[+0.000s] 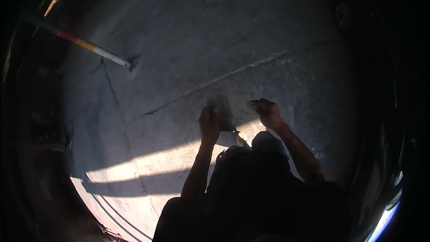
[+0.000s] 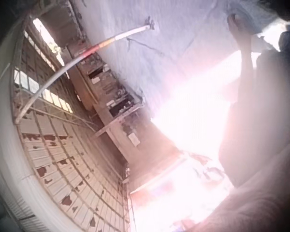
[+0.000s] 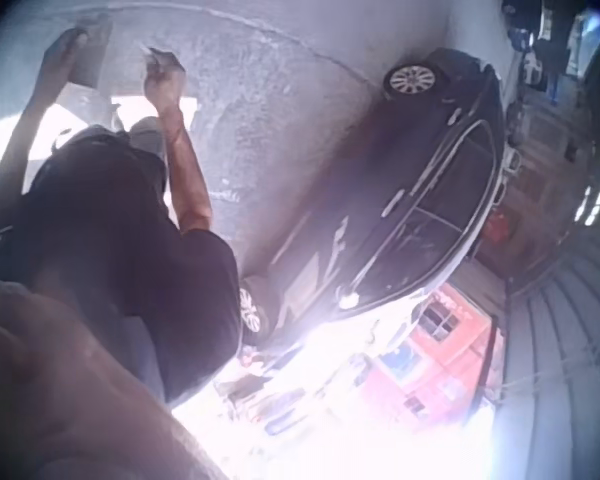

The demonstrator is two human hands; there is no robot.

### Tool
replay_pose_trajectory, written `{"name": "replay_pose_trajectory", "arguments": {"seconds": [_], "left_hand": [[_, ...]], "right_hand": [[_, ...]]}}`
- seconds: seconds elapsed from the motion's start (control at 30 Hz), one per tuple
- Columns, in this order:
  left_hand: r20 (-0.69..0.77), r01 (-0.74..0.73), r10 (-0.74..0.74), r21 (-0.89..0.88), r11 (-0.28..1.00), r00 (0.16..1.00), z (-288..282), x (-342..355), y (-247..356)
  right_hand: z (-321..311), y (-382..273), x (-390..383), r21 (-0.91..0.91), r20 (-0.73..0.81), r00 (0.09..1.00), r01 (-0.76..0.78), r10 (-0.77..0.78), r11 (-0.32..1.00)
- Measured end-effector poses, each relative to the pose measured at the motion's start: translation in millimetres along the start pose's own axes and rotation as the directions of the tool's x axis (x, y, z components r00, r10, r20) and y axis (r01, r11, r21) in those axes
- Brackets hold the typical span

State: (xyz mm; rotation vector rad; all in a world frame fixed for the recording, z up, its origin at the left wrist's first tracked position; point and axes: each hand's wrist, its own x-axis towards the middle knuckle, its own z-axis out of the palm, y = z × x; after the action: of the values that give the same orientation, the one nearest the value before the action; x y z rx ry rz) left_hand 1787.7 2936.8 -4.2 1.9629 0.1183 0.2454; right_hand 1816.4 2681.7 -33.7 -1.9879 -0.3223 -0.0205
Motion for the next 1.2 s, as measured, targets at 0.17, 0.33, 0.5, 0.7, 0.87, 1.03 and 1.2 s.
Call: {"name": "replay_pose_trajectory", "arguments": {"seconds": [0.17,0.33,0.5,0.7,0.87,1.03,1.2], "left_hand": [[-0.027,-0.050,0.055,0.158,0.986,0.998,22.3,89.0,-11.4],[-0.053,-0.163,0.175,0.181,0.970,0.983,31.5,171.3,-18.1],[-0.036,0.164,-0.161,0.348,0.923,0.986,32.0,268.1,-33.6],[-0.241,0.320,-0.371,-0.225,0.920,0.897,31.6,396.0,-37.1],[0.026,0.239,-0.275,-0.580,0.779,0.961,30.2,454.0,-88.7],[0.711,0.706,-0.111,-0.703,-0.085,0.695,7.5,541.6,-100.0],[0.658,0.648,-0.157,-0.753,-0.114,0.737,-8.4,645.1,-135.4]], "right_hand": [[37.6,-77.0,98.7,-0.258,-0.182,0.859,0.429,-0.479,0.866],[47.0,49.6,208.0,-0.399,-0.018,1.000,-0.019,0.013,0.917],[39.1,23.1,313.7,-0.240,-0.170,0.966,0.151,-0.194,0.959],[58.4,-24.7,440.0,-0.220,-0.105,0.872,0.449,-0.478,0.866],[55.0,-28.1,518.7,-0.161,0.165,0.834,0.549,-0.526,0.820],[90.8,25.5,600.9,-0.162,0.135,0.878,0.477,-0.460,0.864],[111.4,1.7,682.8,-0.221,0.008,0.795,0.594,-0.607,0.774]]}}
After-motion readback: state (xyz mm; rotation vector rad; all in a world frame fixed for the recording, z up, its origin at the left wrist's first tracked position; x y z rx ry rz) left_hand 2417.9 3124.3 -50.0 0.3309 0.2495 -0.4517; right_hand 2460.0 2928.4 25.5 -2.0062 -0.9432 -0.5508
